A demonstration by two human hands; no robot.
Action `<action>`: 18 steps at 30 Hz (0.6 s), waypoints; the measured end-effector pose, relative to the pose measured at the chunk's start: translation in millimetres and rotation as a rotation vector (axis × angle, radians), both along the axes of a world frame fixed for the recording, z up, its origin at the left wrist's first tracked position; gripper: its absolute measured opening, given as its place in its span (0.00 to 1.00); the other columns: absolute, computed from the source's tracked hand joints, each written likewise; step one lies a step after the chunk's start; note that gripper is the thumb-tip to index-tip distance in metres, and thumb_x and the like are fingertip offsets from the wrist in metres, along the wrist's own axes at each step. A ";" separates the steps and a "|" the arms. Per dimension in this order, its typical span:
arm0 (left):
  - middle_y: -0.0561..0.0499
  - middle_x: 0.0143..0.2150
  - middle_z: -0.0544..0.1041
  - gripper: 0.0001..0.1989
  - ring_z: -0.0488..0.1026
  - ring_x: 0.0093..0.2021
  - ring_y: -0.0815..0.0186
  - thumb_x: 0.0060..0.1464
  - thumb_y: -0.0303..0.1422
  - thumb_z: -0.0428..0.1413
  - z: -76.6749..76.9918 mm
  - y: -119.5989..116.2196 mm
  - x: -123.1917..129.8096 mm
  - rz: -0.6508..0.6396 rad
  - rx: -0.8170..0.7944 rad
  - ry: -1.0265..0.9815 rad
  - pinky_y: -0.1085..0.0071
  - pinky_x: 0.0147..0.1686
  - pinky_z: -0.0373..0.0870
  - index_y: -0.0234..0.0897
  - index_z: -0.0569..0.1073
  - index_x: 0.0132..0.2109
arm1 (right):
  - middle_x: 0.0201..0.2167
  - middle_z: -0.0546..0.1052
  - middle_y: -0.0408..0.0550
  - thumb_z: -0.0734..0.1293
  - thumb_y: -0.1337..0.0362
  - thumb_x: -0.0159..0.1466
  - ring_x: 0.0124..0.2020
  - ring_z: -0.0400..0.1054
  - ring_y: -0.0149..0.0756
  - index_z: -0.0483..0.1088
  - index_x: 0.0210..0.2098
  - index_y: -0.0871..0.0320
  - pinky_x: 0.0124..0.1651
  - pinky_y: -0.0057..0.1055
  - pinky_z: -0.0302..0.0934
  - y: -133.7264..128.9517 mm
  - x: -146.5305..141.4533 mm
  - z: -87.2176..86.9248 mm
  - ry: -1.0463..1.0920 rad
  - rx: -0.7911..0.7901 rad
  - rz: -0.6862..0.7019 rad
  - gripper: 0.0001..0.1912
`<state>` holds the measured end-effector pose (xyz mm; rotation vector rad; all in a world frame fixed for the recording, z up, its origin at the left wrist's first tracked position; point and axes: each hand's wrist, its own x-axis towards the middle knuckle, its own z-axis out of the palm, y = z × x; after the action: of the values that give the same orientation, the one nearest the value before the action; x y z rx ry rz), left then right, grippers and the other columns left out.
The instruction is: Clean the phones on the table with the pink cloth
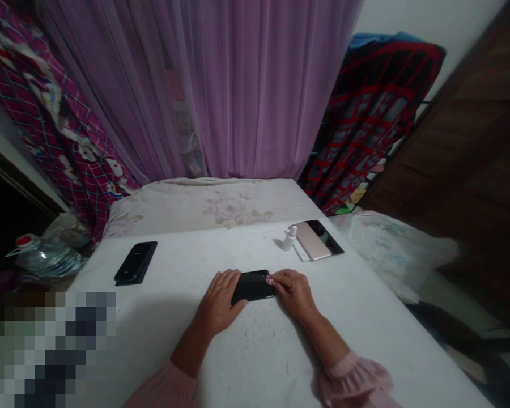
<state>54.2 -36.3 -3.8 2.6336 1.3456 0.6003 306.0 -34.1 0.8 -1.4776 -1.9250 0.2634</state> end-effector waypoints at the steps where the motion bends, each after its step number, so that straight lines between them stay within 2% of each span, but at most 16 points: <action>1: 0.40 0.64 0.66 0.28 0.61 0.64 0.52 0.63 0.42 0.49 0.3 0.0 0.2 0.000 -0.005 -0.001 0.48 0.64 0.55 0.34 0.56 0.66 | 0.31 0.79 0.45 0.67 0.61 0.64 0.33 0.71 0.34 0.80 0.36 0.49 0.39 0.30 0.60 -5.4 1.6 0.4 0.000 -0.002 0.021 0.08; 5: 0.41 0.64 0.66 0.29 0.61 0.64 0.53 0.63 0.42 0.50 0.9 0.1 0.4 0.007 -0.027 -0.015 0.49 0.64 0.55 0.36 0.56 0.66 | 0.31 0.79 0.45 0.65 0.60 0.65 0.34 0.72 0.34 0.79 0.38 0.48 0.39 0.30 0.60 -26.2 8.8 2.1 -0.016 -0.012 0.091 0.09; 8: 0.41 0.64 0.66 0.29 0.61 0.65 0.53 0.62 0.42 0.50 1.6 0.3 0.3 0.003 -0.036 -0.012 0.49 0.65 0.54 0.36 0.56 0.66 | 0.32 0.79 0.44 0.65 0.61 0.65 0.35 0.72 0.34 0.79 0.38 0.48 0.40 0.31 0.61 -29.0 11.5 2.9 -0.022 -0.021 0.101 0.09; 14: 0.40 0.64 0.66 0.28 0.61 0.65 0.52 0.62 0.41 0.51 4.5 0.5 0.0 -0.009 -0.043 -0.008 0.48 0.65 0.54 0.35 0.57 0.65 | 0.31 0.80 0.43 0.67 0.65 0.62 0.34 0.72 0.34 0.80 0.36 0.49 0.40 0.29 0.61 4.9 3.1 8.6 -0.039 -0.101 0.025 0.08; 18: 0.40 0.64 0.66 0.28 0.61 0.64 0.52 0.62 0.41 0.51 5.1 0.4 0.0 -0.008 -0.045 -0.010 0.48 0.65 0.54 0.36 0.57 0.65 | 0.32 0.80 0.44 0.66 0.64 0.63 0.36 0.72 0.34 0.80 0.37 0.49 0.41 0.29 0.62 24.9 -4.9 11.2 -0.040 -0.116 -0.028 0.09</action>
<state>54.2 -35.9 1.3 2.5961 1.3300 0.5744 301.1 -9.3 12.0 -1.5950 -1.9478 0.3402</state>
